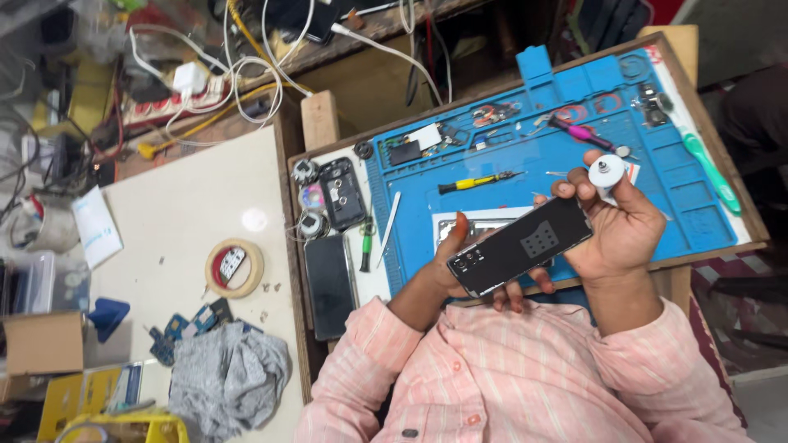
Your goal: The person removes a black adhesive strip from the back of a disassembled smartphone, then applies glue from a tube along the edges of the phone's back cover. They place the cover onto the phone body and press it into place. The person then picks up a purple smartphone and applies glue to its edges as well.
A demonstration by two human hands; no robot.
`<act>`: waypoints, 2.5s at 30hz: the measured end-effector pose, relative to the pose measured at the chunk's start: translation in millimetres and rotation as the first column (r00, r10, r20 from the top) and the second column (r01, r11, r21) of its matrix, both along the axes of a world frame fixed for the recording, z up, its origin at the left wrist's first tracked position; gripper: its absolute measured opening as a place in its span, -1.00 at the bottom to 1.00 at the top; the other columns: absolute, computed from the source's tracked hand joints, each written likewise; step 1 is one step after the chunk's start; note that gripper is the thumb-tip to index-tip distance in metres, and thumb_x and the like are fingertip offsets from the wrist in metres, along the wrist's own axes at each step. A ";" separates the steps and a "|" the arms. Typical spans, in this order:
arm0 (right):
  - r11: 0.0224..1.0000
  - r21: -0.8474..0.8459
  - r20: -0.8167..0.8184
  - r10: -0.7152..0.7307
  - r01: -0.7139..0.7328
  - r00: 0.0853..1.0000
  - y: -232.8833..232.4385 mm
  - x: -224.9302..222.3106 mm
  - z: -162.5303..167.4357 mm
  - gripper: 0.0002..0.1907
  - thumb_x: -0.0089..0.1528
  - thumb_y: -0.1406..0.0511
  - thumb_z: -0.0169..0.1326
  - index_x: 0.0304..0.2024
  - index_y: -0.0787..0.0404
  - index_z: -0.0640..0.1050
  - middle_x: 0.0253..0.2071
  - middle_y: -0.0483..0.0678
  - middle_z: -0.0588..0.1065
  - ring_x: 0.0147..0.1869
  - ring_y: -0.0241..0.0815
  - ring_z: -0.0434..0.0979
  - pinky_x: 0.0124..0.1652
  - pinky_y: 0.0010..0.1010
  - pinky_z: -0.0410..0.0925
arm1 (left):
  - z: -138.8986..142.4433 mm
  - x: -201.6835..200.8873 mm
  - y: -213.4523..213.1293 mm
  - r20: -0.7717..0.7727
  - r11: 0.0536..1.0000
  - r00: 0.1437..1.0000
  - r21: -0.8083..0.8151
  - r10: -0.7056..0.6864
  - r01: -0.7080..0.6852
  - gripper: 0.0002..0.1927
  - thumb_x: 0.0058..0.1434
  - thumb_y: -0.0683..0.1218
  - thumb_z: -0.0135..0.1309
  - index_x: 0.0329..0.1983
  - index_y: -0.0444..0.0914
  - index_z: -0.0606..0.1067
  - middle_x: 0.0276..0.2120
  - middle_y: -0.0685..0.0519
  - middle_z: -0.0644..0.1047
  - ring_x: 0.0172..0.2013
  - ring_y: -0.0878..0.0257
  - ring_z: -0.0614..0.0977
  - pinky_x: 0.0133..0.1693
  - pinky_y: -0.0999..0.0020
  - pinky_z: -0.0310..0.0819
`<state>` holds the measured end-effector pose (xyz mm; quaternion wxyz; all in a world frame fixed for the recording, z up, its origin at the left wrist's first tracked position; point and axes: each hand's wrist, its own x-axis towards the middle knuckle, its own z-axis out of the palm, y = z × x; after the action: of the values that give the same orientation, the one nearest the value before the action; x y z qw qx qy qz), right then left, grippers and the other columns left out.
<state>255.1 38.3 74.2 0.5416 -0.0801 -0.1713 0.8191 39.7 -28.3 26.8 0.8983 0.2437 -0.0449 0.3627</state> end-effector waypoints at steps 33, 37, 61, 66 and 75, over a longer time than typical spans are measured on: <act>0.116 0.898 0.228 -0.947 -0.423 0.225 -40.0 -48.1 26.8 -0.76 0.29 0.17 0.18 -0.06 0.12 0.67 -0.23 -0.15 0.57 -0.10 -0.16 0.56 0.42 -0.03 0.03 | -1.9 10.6 18.6 -0.221 0.907 0.887 -0.030 0.405 -0.421 -0.20 0.53 0.38 -0.34 0.60 -0.23 0.10 0.29 -0.07 0.42 0.24 0.21 0.53 0.19 0.30 0.51; 0.109 0.896 0.226 -0.946 -0.430 0.233 -39.6 -48.7 25.1 -0.77 0.29 0.17 0.19 -0.07 0.11 0.66 -0.22 -0.16 0.57 -0.10 -0.17 0.55 0.43 -0.02 0.01 | 0.6 11.2 18.7 -0.265 0.903 0.872 -0.013 0.412 -0.430 -0.19 0.52 0.40 -0.36 0.60 -0.22 0.11 0.28 -0.06 0.42 0.24 0.20 0.52 0.19 0.29 0.51; 0.100 0.898 0.213 -0.950 -0.429 0.226 -41.7 -53.3 27.7 -0.76 0.29 0.18 0.21 -0.07 0.15 0.67 -0.28 -0.21 0.56 -0.16 -0.20 0.52 0.41 -0.03 0.00 | 0.6 9.1 18.2 -0.292 0.914 0.874 -0.003 0.387 -0.406 -0.25 0.53 0.34 -0.39 0.61 -0.17 0.05 0.29 -0.07 0.41 0.24 0.17 0.50 0.18 0.28 0.50; 0.091 0.895 0.207 -0.952 -0.436 0.227 -41.4 -53.4 28.9 -0.78 0.30 0.19 0.21 -0.08 0.15 0.67 -0.27 -0.21 0.57 -0.17 -0.20 0.53 0.41 -0.02 0.00 | 0.7 9.9 17.5 -0.269 0.913 0.882 -0.021 0.387 -0.407 -0.25 0.56 0.33 -0.37 0.61 -0.21 0.08 0.29 -0.10 0.41 0.25 0.16 0.51 0.19 0.29 0.52; 0.113 0.895 0.210 -0.960 -0.430 0.185 -41.6 -52.6 28.6 -0.80 0.31 0.19 0.21 -0.10 0.14 0.67 -0.29 -0.19 0.56 -0.16 -0.20 0.52 0.40 -0.02 0.01 | 4.8 10.4 18.0 -0.269 0.914 0.879 0.014 0.394 -0.406 -0.27 0.55 0.31 -0.36 0.61 -0.20 0.08 0.29 -0.10 0.41 0.27 0.17 0.49 0.21 0.28 0.52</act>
<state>202.5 -3.3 102.9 0.4356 -0.2288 -0.8660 0.0895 50.1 -10.4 31.6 0.8068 0.2748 0.1351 0.5053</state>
